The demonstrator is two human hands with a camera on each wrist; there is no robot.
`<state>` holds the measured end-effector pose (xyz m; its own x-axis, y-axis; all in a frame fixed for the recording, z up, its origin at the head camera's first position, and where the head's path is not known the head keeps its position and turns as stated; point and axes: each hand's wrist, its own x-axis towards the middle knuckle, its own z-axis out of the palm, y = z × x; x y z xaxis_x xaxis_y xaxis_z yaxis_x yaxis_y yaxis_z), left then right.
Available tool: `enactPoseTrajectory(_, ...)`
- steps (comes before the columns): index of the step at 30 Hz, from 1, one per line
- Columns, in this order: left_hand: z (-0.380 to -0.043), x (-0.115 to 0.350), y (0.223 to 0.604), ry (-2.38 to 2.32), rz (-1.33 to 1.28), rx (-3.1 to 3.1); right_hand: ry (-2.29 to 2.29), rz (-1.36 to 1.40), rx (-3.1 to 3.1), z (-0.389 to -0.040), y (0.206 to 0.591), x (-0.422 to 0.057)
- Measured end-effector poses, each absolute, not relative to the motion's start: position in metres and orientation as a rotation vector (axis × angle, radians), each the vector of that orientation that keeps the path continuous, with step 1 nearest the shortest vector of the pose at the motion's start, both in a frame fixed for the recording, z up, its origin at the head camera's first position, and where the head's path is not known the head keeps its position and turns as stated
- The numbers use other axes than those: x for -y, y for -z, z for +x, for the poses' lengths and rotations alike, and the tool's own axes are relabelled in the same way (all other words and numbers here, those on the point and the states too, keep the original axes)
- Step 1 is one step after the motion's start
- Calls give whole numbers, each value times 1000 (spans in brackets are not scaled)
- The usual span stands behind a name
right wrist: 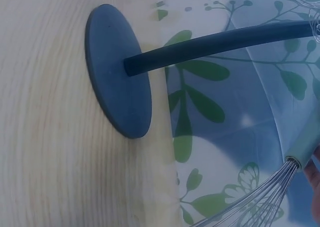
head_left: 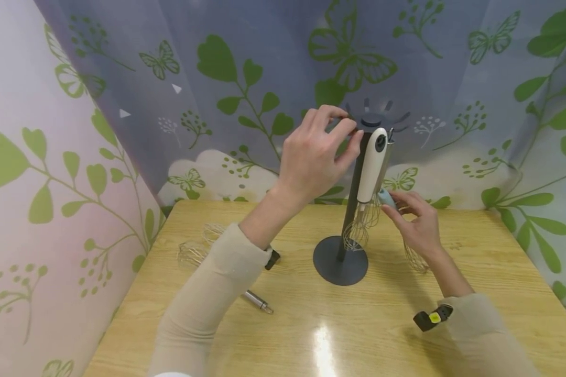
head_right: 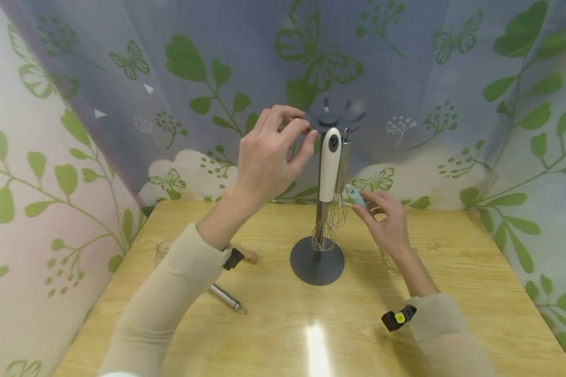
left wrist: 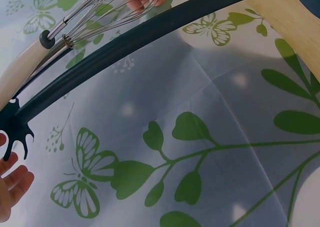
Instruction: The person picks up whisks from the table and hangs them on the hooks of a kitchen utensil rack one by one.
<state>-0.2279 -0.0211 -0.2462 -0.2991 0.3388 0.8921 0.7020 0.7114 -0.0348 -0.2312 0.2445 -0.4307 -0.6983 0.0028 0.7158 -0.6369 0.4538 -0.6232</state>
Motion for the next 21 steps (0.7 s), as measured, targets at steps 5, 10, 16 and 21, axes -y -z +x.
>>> enactPoseTrajectory(5,-228,21,247,462,-807,1899,-1279,532,2013,-232,426,-243)
enactPoseTrajectory(10,-228,21,246,464,-805,1893,-1319,542,1972,-230,416,-238)
enactPoseTrajectory(16,-228,21,246,464,-799,1900,-1336,547,1950,-232,410,-236)
enactPoseTrajectory(21,-228,21,246,462,-802,1903,-1356,554,1935,-234,406,-234)
